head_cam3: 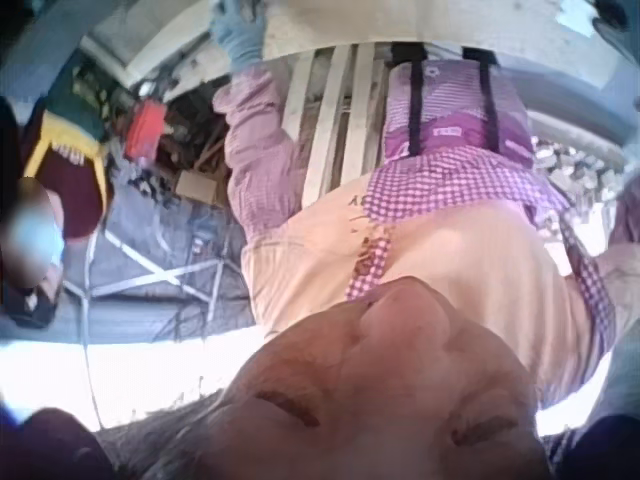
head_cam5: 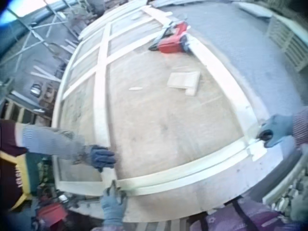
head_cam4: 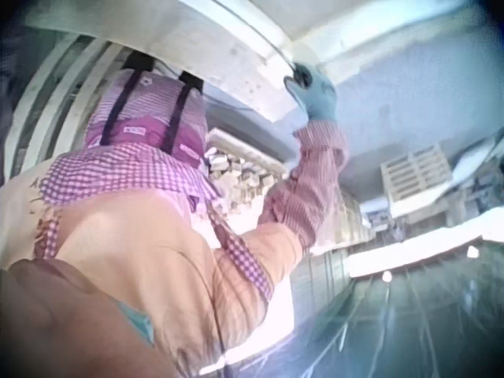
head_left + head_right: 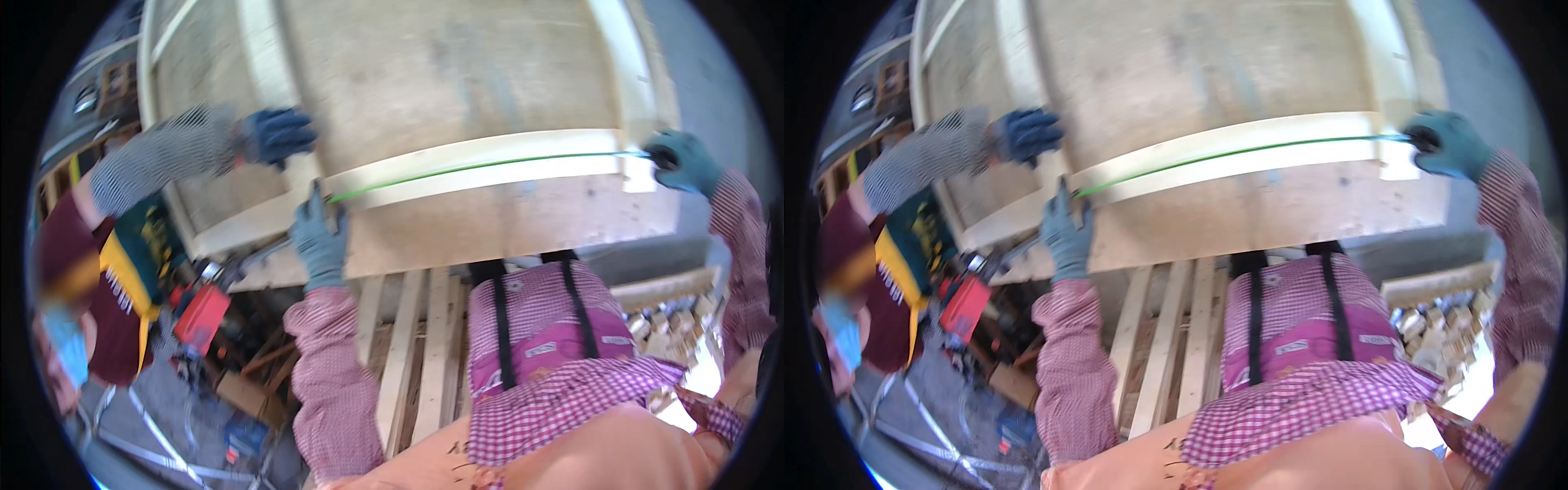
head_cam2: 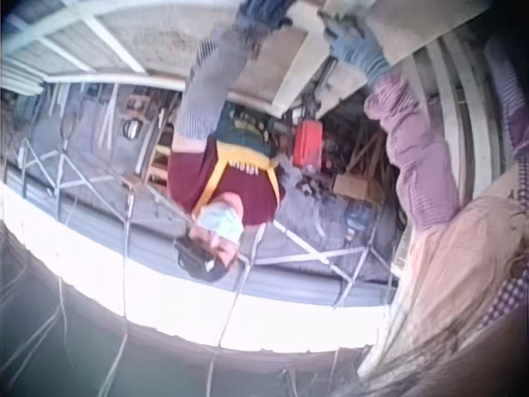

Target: The person assembles a wooden frame by positioning planks and using a nail gun to fasten them. They measure the frame with a tape measure to ensure alignment and continue securing additional planks.

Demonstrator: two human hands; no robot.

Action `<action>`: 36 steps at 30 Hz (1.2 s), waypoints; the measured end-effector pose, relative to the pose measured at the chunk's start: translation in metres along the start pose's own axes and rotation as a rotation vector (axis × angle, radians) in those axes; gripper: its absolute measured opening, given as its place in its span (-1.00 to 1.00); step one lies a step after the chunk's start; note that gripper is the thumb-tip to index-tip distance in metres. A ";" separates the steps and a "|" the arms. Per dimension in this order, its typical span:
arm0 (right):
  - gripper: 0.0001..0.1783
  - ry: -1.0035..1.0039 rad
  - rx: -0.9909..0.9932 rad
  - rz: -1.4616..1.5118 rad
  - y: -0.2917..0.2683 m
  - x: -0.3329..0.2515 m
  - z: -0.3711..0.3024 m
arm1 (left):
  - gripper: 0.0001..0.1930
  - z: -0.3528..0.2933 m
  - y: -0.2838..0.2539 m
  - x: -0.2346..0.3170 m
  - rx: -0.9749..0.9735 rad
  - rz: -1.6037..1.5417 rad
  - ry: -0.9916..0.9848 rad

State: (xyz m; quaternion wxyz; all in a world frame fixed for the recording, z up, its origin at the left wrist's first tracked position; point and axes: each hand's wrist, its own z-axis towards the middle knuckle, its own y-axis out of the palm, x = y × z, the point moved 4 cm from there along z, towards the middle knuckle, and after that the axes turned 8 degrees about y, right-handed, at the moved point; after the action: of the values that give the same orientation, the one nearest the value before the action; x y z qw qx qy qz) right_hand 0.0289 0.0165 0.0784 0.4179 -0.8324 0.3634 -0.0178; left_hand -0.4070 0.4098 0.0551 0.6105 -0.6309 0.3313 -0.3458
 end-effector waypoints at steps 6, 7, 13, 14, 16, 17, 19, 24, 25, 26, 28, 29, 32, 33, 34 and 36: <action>-0.55 0.054 -0.061 -0.070 -0.010 -0.006 0.006 | -0.55 -0.003 0.020 -0.023 -0.185 0.091 0.040; -0.55 0.057 -0.052 -0.067 -0.006 -0.004 0.007 | -0.56 0.001 0.019 -0.023 -0.205 0.108 0.040; -0.59 0.075 -0.034 -0.135 -0.001 -0.001 0.010 | -0.60 0.003 0.014 -0.023 -0.229 0.127 0.101; -0.61 0.064 0.015 -0.150 0.004 0.001 0.010 | -0.60 0.002 0.012 -0.024 -0.228 0.143 0.111; -0.62 0.089 0.035 -0.153 0.006 0.002 0.008 | -0.61 0.003 0.012 -0.023 -0.231 0.153 0.108; -0.63 0.100 0.045 -0.155 0.008 0.003 0.007 | -0.61 0.004 0.012 -0.019 -0.231 0.163 0.112; -0.63 0.141 0.046 -0.169 0.015 0.005 0.006 | -0.61 0.006 0.009 -0.012 -0.227 0.187 0.117; -0.57 0.164 0.007 -0.175 0.012 0.004 0.004 | -0.60 0.006 0.011 -0.016 -0.166 0.178 0.176; -0.57 0.150 0.010 -0.184 0.010 0.002 0.004 | -0.60 0.004 0.010 -0.016 -0.158 0.184 0.182; -0.57 0.144 0.011 -0.205 0.009 -0.001 0.003 | -0.59 0.002 0.009 -0.017 -0.155 0.174 0.186; -0.58 0.134 0.014 -0.248 0.007 -0.006 0.001 | -0.59 0.000 0.008 -0.018 -0.147 0.151 0.195; -0.59 0.162 0.019 -0.263 0.009 -0.005 0.001 | -0.58 -0.001 0.007 -0.020 -0.158 0.150 0.195; -0.59 0.226 0.094 -0.336 0.025 -0.004 -0.005 | -0.58 0.001 0.011 -0.024 -0.167 0.138 0.207; -0.57 0.229 0.159 -0.376 0.028 -0.005 -0.011 | -0.57 0.002 0.013 -0.023 -0.156 0.135 0.217; -0.56 0.224 0.223 -0.410 0.035 -0.003 -0.014 | -0.57 0.003 0.014 -0.022 -0.149 0.140 0.224; -0.53 0.157 0.371 -0.396 0.050 0.002 -0.014 | -0.56 0.002 0.008 -0.024 -0.141 0.125 0.220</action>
State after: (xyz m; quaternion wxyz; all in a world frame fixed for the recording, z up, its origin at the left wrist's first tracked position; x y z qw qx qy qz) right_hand -0.0036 -0.0137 0.0515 0.5222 -0.7926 0.2156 -0.2295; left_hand -0.4186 0.4312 0.0463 0.5448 -0.6088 0.4583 -0.3500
